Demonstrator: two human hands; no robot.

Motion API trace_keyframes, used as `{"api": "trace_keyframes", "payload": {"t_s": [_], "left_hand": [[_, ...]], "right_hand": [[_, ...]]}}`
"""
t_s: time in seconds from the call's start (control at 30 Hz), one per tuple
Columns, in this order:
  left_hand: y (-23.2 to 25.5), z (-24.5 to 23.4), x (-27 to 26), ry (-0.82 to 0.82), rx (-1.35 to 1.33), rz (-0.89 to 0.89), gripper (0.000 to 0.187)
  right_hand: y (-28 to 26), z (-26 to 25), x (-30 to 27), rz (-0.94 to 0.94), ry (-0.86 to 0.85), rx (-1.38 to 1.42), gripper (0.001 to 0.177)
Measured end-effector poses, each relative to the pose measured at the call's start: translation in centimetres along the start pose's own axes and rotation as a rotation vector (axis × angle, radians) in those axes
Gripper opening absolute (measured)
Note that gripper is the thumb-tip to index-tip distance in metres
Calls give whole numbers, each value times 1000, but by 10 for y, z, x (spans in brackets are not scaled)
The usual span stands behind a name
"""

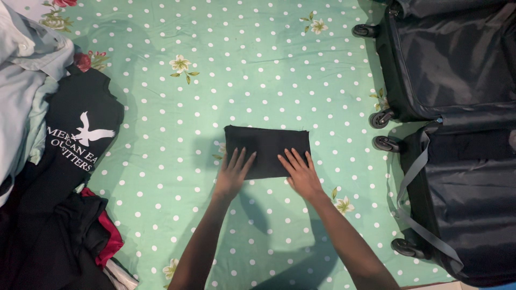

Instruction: The person opens a black rolling suitcase on a bed and begins packing clothes. They fold a black t-shirt and place it inside, then fold a black tank top and add it to the suitcase. Finally, they fold a black hoodie with a graphic print and place it in the suitcase.

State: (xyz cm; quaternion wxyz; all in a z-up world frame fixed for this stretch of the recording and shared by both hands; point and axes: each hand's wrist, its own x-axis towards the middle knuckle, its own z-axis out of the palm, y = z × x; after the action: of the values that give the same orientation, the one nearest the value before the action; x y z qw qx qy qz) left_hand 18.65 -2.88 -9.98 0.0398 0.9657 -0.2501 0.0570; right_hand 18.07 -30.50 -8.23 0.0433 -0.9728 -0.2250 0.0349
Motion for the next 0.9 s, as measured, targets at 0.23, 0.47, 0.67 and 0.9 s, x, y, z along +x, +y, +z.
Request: {"api": "trace_keyframes", "payload": {"t_s": [0.23, 0.47, 0.67, 0.9], "left_hand": [[-1, 16, -12, -108, -1, -9, 73], [-12, -35, -53, -261, -778, -329, 48], [-20, 21, -29, 302, -1068, -449, 27], [-6, 29, 7, 216, -770, -732, 31]], "right_hand": [[21, -5, -25, -16, 37, 216, 65], [19, -23, -72, 392, -54, 689, 35], [39, 8, -48, 549, 259, 1048, 28], [40, 21, -14, 726, 339, 874, 34]]}}
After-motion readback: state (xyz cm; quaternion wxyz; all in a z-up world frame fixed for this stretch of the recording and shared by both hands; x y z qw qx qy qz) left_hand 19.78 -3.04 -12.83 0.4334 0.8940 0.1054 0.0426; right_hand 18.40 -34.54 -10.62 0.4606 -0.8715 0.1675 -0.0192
